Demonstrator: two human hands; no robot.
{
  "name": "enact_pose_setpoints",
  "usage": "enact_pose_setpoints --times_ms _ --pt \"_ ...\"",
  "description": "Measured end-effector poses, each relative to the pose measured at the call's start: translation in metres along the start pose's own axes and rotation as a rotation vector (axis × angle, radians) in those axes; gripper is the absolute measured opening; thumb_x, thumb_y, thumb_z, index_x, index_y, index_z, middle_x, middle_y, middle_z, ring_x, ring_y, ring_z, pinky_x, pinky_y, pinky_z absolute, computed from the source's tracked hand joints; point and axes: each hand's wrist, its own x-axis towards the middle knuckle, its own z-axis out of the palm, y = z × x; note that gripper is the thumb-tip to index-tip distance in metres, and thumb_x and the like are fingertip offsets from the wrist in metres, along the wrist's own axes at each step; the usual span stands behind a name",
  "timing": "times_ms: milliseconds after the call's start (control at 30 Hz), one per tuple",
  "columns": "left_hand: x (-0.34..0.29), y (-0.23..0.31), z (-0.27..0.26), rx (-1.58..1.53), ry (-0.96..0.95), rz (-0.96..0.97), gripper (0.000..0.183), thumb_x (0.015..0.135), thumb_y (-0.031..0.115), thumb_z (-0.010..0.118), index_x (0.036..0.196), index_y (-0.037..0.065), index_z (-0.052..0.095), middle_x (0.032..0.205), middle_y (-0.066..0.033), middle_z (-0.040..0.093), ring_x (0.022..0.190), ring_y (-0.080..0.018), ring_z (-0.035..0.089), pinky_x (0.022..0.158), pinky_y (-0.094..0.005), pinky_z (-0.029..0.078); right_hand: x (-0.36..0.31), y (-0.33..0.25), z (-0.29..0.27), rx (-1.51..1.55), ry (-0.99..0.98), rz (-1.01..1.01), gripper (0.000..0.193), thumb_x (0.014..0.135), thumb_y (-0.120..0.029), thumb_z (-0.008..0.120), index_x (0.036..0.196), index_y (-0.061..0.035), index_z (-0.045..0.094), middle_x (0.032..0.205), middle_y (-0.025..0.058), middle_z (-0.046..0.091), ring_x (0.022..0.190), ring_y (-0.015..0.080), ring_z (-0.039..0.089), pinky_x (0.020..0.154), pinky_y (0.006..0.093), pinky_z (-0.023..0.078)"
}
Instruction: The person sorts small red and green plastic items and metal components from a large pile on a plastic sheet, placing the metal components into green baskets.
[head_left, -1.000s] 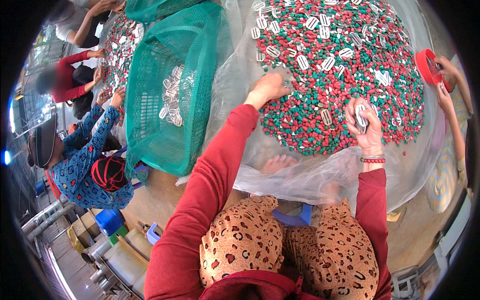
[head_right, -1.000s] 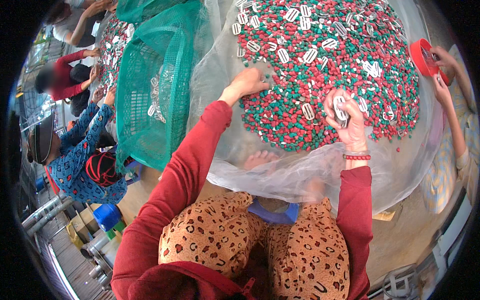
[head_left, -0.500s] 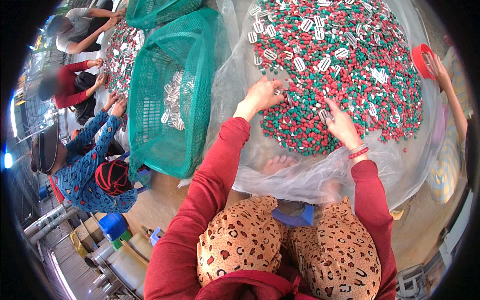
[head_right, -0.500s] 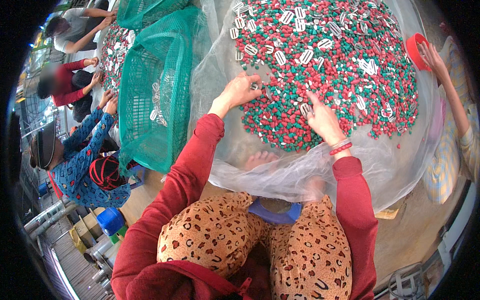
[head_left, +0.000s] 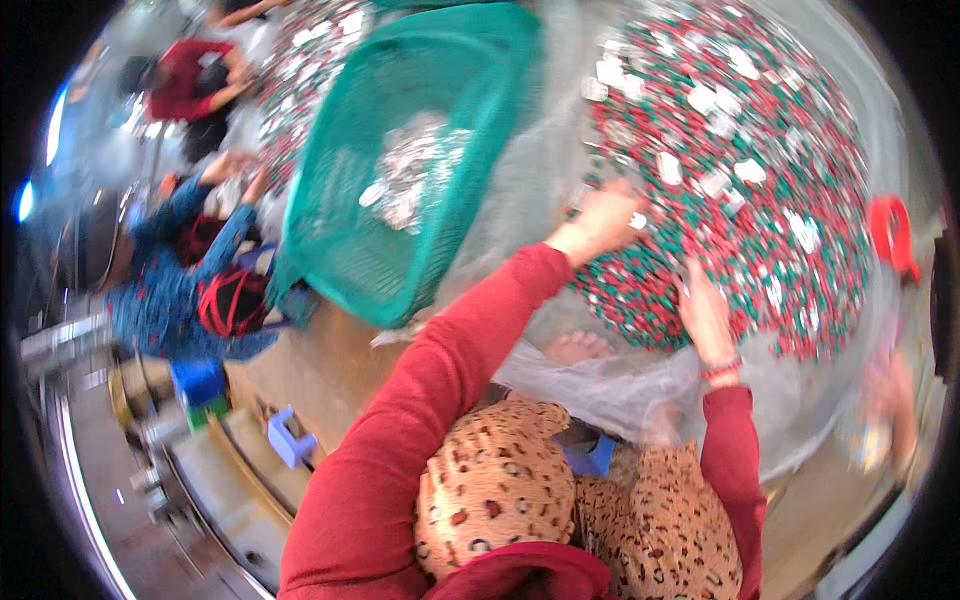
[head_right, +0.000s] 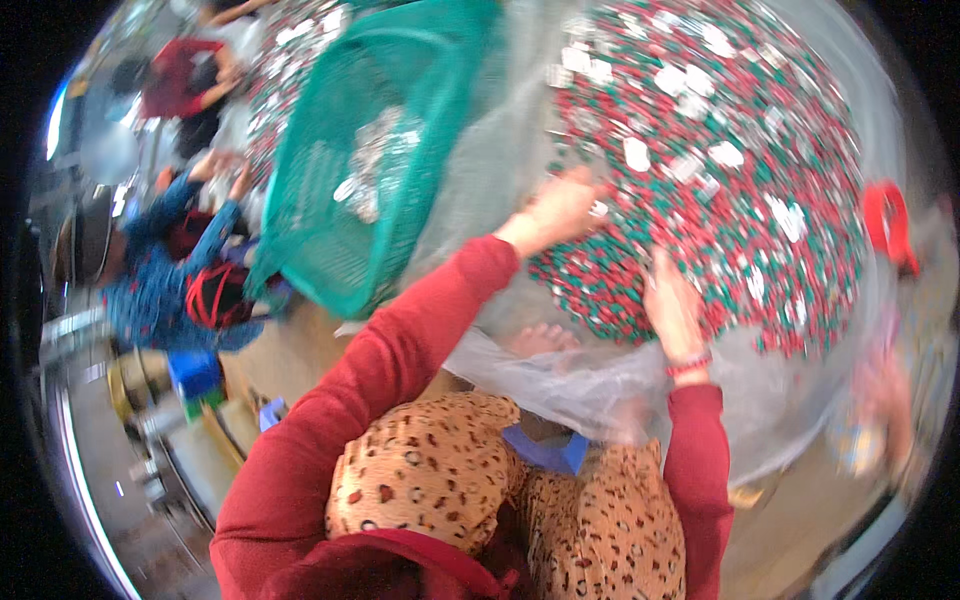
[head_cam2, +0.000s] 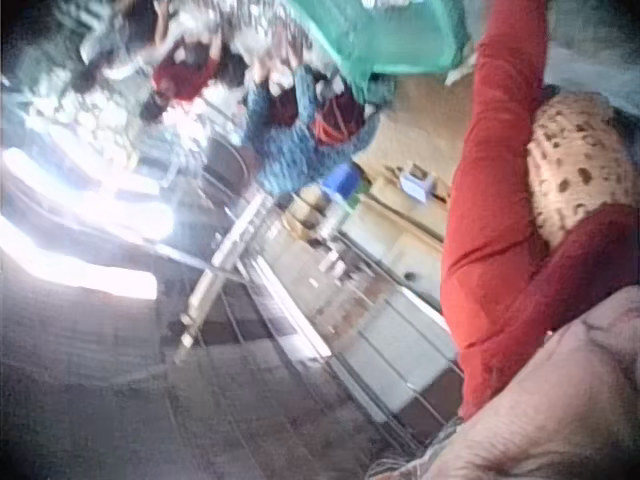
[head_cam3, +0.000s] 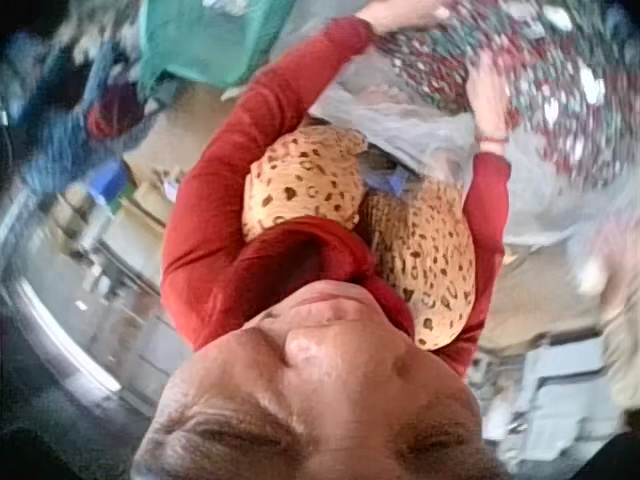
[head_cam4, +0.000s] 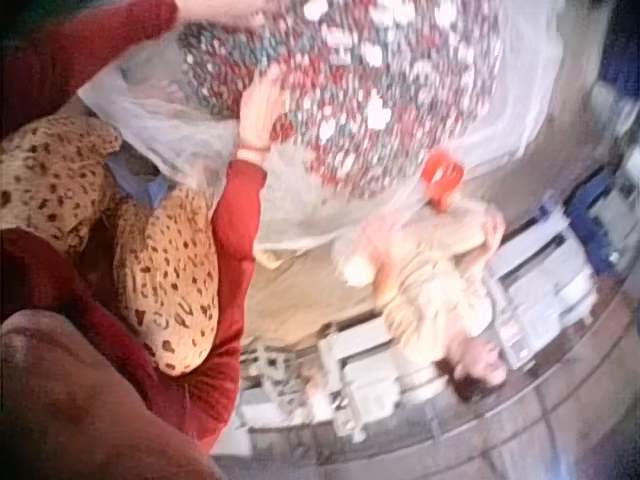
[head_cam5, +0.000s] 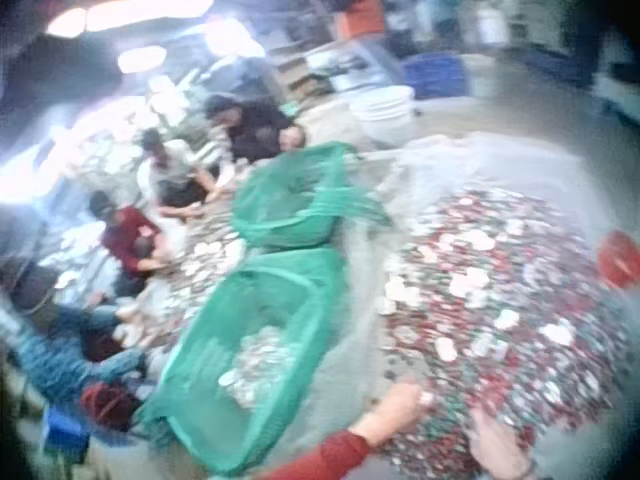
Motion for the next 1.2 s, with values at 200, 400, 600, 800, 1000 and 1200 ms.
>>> enact_pose_setpoints --times_ms 200,400,600,800,1000,1200 --pt "-0.005 0.026 -0.021 -0.478 0.113 0.062 0.032 0.084 0.037 0.058 0.094 0.008 0.064 0.083 -0.0147 0.059 0.083 -0.0301 0.06 0.066 -0.0422 0.048 0.0 0.042 0.001 0.457 0.23 0.044 0.014 0.09 -0.013 0.051 0.099 -0.0022 0.054 0.092 0.0113 0.06 0.085 0.0203 0.058 0.074 0.0325 0.044" --pt "-0.043 0.05 0.001 -2.374 -0.41 -0.272 0.035 0.092 0.034 0.046 0.105 0.004 0.059 0.099 -0.013 0.064 0.093 -0.0262 0.062 0.073 -0.0478 0.054 -0.007 -0.03 -0.069 0.479 0.252 -0.046 0.011 0.088 -0.01 0.055 0.095 -0.0024 0.054 0.086 0.0068 0.054 0.077 0.0171 0.052 0.073 0.0273 0.042" --pt "-0.037 0.078 0.013 -2.601 -0.381 -0.529 0.036 0.089 0.039 0.049 0.107 0.01 0.06 0.099 -0.0098 0.064 0.092 -0.0262 0.061 0.076 -0.0471 0.05 -0.015 -0.095 -0.089 0.071 0.251 -0.401 0.036 0.076 -0.007 0.065 0.11 -0.0043 0.056 0.102 0.0123 0.054 0.096 0.0291 0.051 0.086 0.0369 0.041" --pt "-0.052 0.073 -0.03 -2.836 -0.316 -0.514 0.041 0.084 0.041 0.053 0.092 0.002 0.061 0.087 -0.0149 0.061 0.08 -0.0285 0.06 0.06 -0.0373 0.053 -0.012 -0.078 -0.118 0.212 0.465 -0.312 0.038 0.079 -0.009 0.064 0.116 -0.0054 0.056 0.11 0.0126 0.054 0.104 0.0283 0.052 0.091 0.0365 0.04" --pt "-0.109 -0.013 -0.197 -2.339 0.453 0.204 0.037 0.087 0.044 0.05 0.083 0.009 0.062 0.093 -0.0104 0.059 0.086 -0.0246 0.051 0.063 -0.0353 0.049 -0.013 -0.043 -0.124 0.442 0.436 -0.087 0.024 0.086 -0.007 0.058 0.109 -0.004 0.06 0.105 0.0098 0.058 0.101 0.0216 0.055 0.087 0.0319 0.042" --pt "-0.164 -0.12 -0.213 0.423 1.219 -0.526 0.035 0.09 0.022 0.054 0.116 -0.001 0.054 0.102 -0.0097 0.058 0.097 -0.0225 0.053 0.087 -0.0324 0.042 0.03 -0.043 -0.042 0.263 0.257 -0.52 0.033 0.082 -0.012 0.06 0.114 -0.0067 0.057 0.106 0.0084 0.059 0.102 0.0267 0.054 0.088 0.0386 0.042"
